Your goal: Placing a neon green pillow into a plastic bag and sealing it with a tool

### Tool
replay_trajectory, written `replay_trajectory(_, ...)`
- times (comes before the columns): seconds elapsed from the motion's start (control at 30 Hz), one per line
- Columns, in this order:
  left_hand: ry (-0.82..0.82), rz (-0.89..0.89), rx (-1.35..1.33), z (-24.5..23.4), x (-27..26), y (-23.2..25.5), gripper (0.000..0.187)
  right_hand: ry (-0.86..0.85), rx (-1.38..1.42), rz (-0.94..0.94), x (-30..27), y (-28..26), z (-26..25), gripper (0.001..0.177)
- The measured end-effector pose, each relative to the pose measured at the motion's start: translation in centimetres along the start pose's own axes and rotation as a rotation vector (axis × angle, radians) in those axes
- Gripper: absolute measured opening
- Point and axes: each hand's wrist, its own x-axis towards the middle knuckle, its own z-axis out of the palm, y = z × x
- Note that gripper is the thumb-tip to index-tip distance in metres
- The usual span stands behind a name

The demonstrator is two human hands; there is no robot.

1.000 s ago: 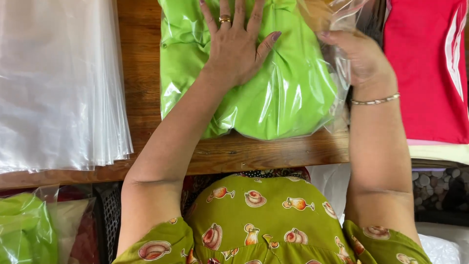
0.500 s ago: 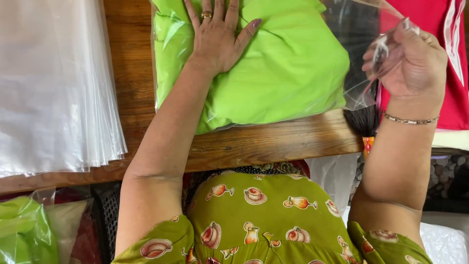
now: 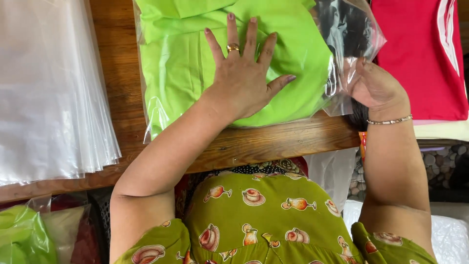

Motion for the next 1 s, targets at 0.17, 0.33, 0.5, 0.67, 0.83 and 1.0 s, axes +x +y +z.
replay_trajectory(0.17,0.028,-0.055,0.043,2.4,1.0,0.7,0.086,-0.113,0.239,0.048,2.6,1.9,3.2,0.056)
replay_trajectory(0.33,0.069,-0.011,0.027,3.3,0.9,2.2,0.091,-0.505,0.660,0.083,5.2,3.6,8.4,0.048)
replay_trajectory(0.5,0.291,0.035,-0.285,6.3,2.1,1.5,0.078,-0.191,0.343,0.002,7.0,2.7,12.0,0.065)
replay_trajectory(0.67,0.307,0.083,-0.518,4.4,1.7,-0.7,0.074,-0.143,0.304,-0.038,6.8,1.0,10.9,0.045)
replay_trajectory(0.83,0.334,0.047,-0.145,1.2,-0.1,-1.8,0.076,0.152,0.230,0.022,4.5,-1.0,6.5,0.015)
replay_trajectory(1.0,0.253,-0.053,-0.153,1.0,0.0,-2.3,0.087,0.491,0.049,-0.046,3.5,-2.1,4.4,0.010)
